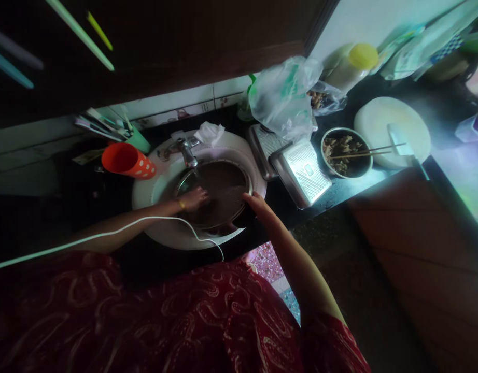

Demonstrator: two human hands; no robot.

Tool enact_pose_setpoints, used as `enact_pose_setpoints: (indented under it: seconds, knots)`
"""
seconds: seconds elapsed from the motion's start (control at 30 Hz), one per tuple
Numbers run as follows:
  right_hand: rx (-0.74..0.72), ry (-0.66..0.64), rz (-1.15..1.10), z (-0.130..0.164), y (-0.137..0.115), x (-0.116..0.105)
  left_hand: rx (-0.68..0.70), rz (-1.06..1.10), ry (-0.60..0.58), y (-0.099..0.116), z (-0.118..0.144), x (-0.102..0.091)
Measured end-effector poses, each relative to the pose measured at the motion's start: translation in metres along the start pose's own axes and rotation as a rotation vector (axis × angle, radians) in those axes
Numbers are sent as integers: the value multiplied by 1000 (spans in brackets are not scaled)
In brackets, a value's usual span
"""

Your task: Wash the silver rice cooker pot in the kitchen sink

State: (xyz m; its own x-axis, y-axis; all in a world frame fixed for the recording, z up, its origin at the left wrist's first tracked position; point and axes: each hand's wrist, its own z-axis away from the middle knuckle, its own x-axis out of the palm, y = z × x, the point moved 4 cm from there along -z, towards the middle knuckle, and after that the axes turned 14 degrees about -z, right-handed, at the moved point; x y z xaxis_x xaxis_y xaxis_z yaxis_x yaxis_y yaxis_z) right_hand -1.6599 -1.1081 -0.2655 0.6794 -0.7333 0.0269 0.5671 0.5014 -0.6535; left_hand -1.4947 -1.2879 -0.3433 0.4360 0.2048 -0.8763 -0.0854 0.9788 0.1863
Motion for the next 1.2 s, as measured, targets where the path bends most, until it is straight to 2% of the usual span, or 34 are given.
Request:
enact_pose_setpoints:
  seconds: [0.1, 0.27, 0.37, 0.47, 0.67, 0.97, 1.2]
  knots:
    - [45, 19, -55, 3, -1, 2, 114, 99, -28, 1, 20, 7]
    - [89, 27, -68, 8, -7, 7, 17, 58, -37, -3, 22, 7]
    - [84, 38, -55, 6, -7, 7, 58, 85, -69, 3, 20, 10]
    - [82, 39, -54, 2, -4, 5, 25, 102, -70, 6, 19, 11]
    - [75, 16, -67, -4, 0, 3, 16, 172, -40, 9, 20, 3]
    - [93, 72, -18, 4, -7, 7, -35, 202, -75, 6, 17, 9]
    - [102, 70, 0, 0, -5, 4, -57, 283, -83, 0, 14, 13]
